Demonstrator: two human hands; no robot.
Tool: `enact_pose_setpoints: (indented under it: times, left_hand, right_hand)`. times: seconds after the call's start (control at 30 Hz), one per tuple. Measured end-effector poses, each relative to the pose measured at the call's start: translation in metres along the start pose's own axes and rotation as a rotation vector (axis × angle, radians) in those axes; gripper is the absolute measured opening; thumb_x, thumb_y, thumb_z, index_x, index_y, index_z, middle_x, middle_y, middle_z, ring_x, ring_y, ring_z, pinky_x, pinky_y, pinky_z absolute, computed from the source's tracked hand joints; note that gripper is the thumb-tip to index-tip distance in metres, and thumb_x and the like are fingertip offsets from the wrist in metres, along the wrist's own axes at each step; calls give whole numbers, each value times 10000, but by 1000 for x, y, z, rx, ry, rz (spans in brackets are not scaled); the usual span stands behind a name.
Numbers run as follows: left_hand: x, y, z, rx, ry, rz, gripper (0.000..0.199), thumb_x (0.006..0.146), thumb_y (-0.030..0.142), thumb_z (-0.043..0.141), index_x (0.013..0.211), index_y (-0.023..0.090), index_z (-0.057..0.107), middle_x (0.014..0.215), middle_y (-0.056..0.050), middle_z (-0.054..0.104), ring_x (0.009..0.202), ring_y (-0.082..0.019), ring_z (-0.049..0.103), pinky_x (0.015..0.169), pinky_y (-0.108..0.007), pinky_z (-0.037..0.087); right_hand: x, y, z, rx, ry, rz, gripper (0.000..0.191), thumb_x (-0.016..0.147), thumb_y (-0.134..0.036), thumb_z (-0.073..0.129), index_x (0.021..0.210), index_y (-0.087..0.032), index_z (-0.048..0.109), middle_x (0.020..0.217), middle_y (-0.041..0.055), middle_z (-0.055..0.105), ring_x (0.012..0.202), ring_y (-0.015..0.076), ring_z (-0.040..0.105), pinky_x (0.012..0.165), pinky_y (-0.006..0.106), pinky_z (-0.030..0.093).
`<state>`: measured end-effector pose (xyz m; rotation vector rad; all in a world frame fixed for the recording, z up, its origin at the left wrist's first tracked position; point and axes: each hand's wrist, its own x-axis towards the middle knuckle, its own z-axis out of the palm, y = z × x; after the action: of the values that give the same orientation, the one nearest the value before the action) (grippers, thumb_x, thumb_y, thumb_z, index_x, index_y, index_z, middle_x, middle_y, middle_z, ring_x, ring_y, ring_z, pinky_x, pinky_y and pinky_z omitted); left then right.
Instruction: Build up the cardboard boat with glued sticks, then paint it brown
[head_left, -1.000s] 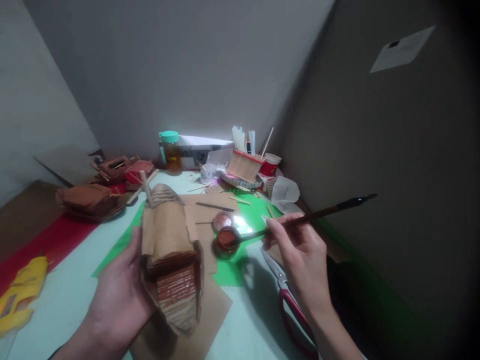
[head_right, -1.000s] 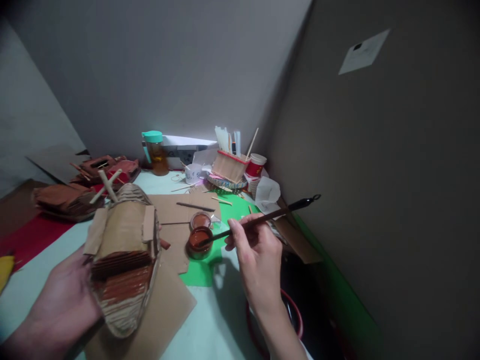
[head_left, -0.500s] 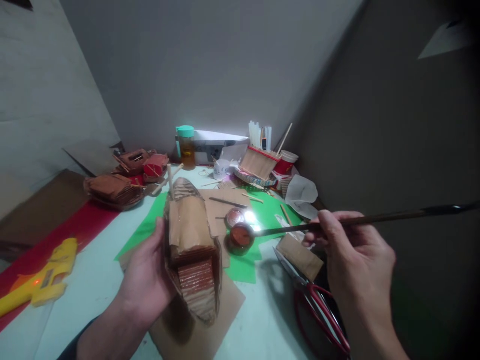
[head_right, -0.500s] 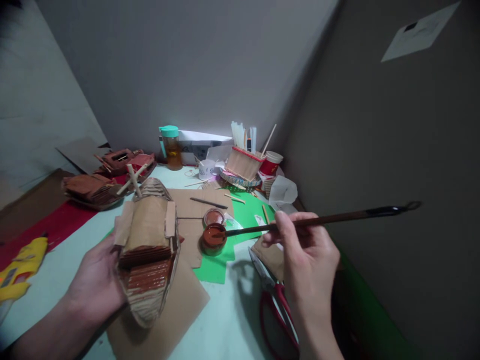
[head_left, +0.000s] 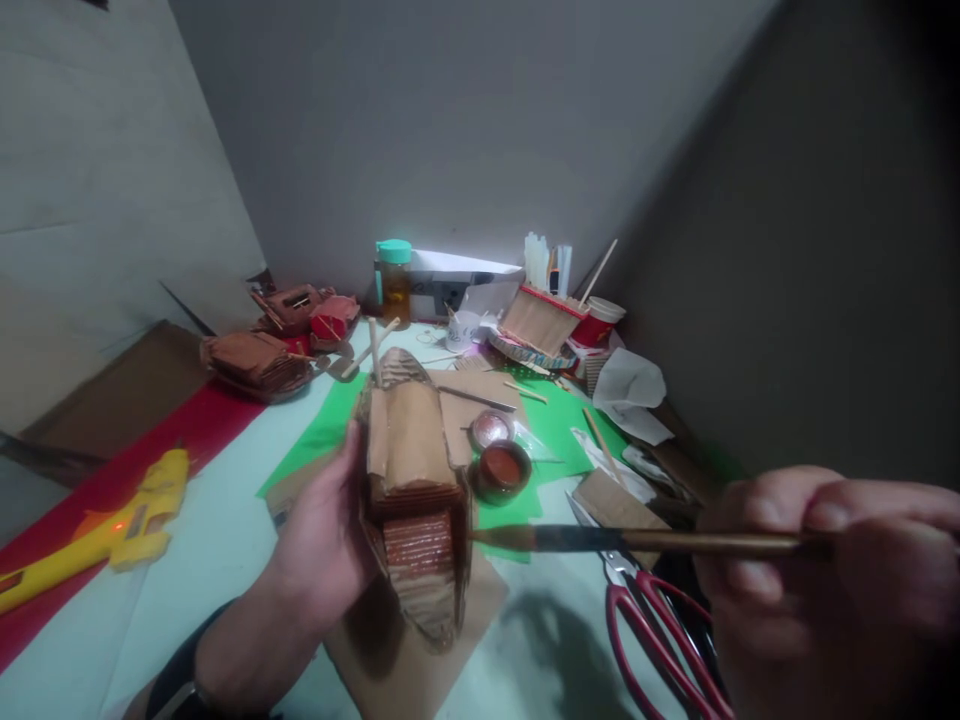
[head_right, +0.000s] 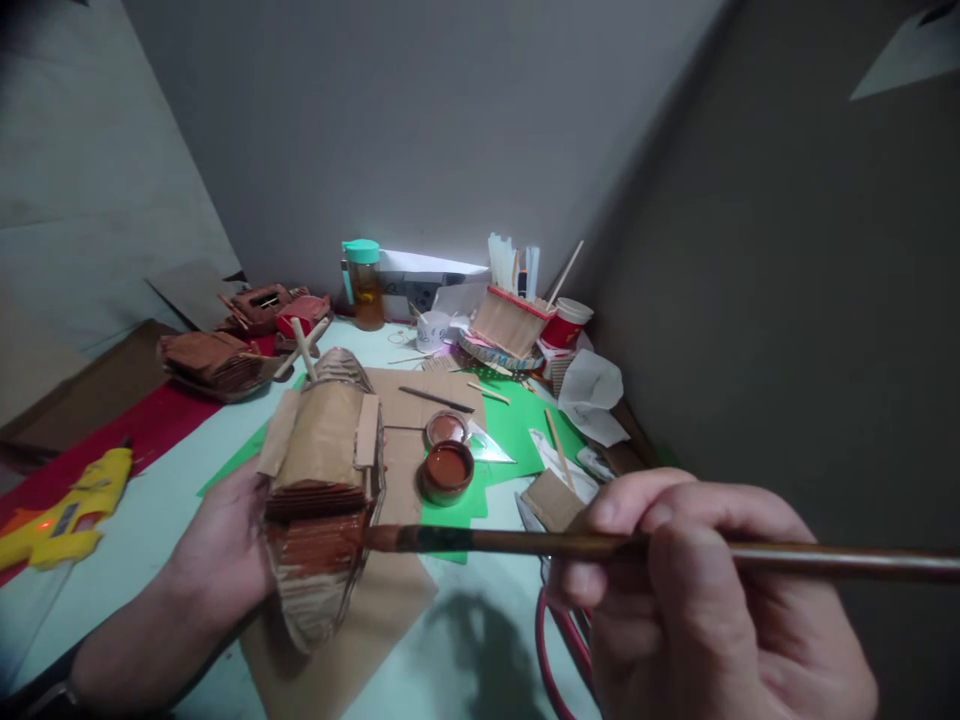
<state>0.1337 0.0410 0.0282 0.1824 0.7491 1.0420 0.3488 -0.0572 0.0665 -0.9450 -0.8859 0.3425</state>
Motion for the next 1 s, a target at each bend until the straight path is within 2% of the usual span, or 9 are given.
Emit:
enact_pose_setpoints:
  times: [0.1, 0.27, 0.4, 0.53, 0.67, 0.83, 1.0]
  left_hand:
    - [1, -3, -1, -4, 13, 0, 480, 1042, 435, 483, 1418, 163, 606, 909, -100, 849, 1004, -288, 793, 1011, -454, 585]
    - [-3, -7, -1, 31, 66, -50, 460, 1037, 438, 495, 1378, 165, 639, 852, -78, 849, 977, -294, 801, 992, -462, 600]
    - [-5, -9, -3, 22, 57, -98, 443, 1034, 435, 502, 1349, 167, 658, 871, -66, 853, 946, -295, 808, 984, -465, 608]
    - [-5, -10, -6, -11, 32, -98, 444, 1027, 426, 524, 1365, 166, 649, 910, -76, 854, 962, -301, 804, 992, -480, 604]
    - [-5, -9, -4, 32, -28, -76, 477, 1023, 443, 532, 1410, 178, 617, 946, -88, 853, 998, -307, 796, 1002, -487, 595]
    - [-4, -8, -1, 1, -22, -67, 522, 1010, 422, 565, 1479, 193, 549, 1076, -112, 838, 1065, -317, 775, 1018, -491, 582]
    - [-2, -7, 2, 21, 18, -59, 499, 1023, 421, 534, 1456, 177, 576, 966, -100, 851, 1034, -313, 785, 1009, -479, 589]
  right_hand:
    - [-10, 1, 6, 59, -29, 36, 125, 894, -247, 749, 789, -230, 684, 718, -23, 641, 403, 81, 548, 290, 179, 420]
    - [-15, 2, 7, 4, -286, 11, 133, 950, -144, 636, 870, -236, 688, 782, -10, 674, 431, 120, 628, 340, 251, 528]
    - [-18, 2, 3, 27, -334, 3, 109, 977, -161, 616, 939, -241, 679, 832, -14, 669, 472, 116, 644, 379, 253, 547]
    - [-21, -1, 7, 23, -343, 29, 68, 978, -188, 641, 950, -240, 673, 841, -6, 668, 493, 126, 666, 387, 251, 549]
    - [-23, -4, 14, -43, -256, 38, 85, 933, -230, 712, 862, -238, 666, 786, -19, 659, 435, 117, 635, 351, 241, 515]
    - [-22, -7, 13, -71, -258, 22, 111, 916, -242, 720, 820, -238, 663, 748, -14, 660, 508, 159, 687, 428, 283, 581]
    - [-16, -3, -1, -152, -283, -67, 203, 882, -283, 768, 725, -223, 655, 672, -16, 638, 446, 160, 651, 366, 289, 558]
